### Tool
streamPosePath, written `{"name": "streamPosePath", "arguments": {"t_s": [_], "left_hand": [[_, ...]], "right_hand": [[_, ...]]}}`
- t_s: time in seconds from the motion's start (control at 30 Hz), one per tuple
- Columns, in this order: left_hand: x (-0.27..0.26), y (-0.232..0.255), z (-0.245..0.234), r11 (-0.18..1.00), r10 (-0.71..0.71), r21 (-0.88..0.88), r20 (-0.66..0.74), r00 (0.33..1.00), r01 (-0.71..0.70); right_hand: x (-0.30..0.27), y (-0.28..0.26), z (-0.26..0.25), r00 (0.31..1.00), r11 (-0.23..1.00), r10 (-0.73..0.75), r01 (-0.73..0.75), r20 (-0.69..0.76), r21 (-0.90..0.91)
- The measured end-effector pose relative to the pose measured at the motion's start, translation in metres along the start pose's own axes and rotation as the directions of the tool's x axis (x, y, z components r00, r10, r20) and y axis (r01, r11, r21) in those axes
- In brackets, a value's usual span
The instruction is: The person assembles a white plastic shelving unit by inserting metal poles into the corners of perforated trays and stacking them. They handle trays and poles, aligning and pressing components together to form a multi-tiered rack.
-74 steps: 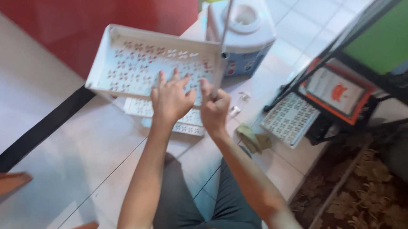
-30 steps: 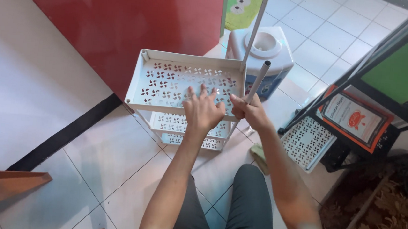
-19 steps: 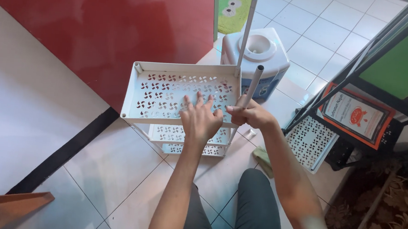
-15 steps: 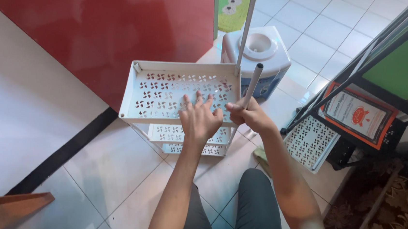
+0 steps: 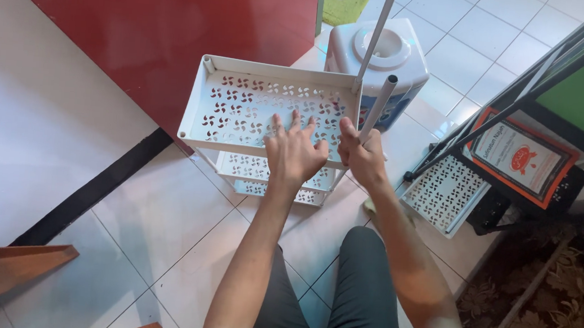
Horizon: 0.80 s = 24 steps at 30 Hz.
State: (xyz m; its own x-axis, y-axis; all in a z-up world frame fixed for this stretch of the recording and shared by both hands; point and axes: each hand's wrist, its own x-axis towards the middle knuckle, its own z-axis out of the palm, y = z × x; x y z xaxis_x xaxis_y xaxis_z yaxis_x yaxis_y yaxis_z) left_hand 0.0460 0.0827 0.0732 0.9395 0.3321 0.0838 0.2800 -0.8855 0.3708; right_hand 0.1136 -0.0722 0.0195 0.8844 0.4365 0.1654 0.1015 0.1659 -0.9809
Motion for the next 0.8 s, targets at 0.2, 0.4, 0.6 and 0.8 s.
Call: {"name": "streamPosePath", "arguments": {"t_s": [0.2,0.4,0.6,0.8], "left_hand": [[-0.006,-0.002,0.004,1.0,-0.005,-0.004,-0.006,1.0,0.005],[0.003,0.001,0.002,1.0,-0.015,0.0,0.0,1.0,0.015],[-0.008,-0.001,0.006,1.0,-0.001,0.022,0.026,1.0,0.001],[-0.005,-0.002,-0.001,0.999,0.017,0.039,0.023,1.0,-0.017]], "right_hand": [[0.017,-0.002,-0.035,0.845,0.949,-0.006,-0.164,0.534,0.27],[-0.021,-0.013,0.014,0.951,0.944,-0.293,0.271,-0.103,-0.187],[-0.041,0.006,0.059,0.759,0.862,-0.465,0.271,-0.455,-0.429],[-0.016,-0.034,0.034,0.973,0.998,-0.058,0.061,-0.224,0.002]]}}
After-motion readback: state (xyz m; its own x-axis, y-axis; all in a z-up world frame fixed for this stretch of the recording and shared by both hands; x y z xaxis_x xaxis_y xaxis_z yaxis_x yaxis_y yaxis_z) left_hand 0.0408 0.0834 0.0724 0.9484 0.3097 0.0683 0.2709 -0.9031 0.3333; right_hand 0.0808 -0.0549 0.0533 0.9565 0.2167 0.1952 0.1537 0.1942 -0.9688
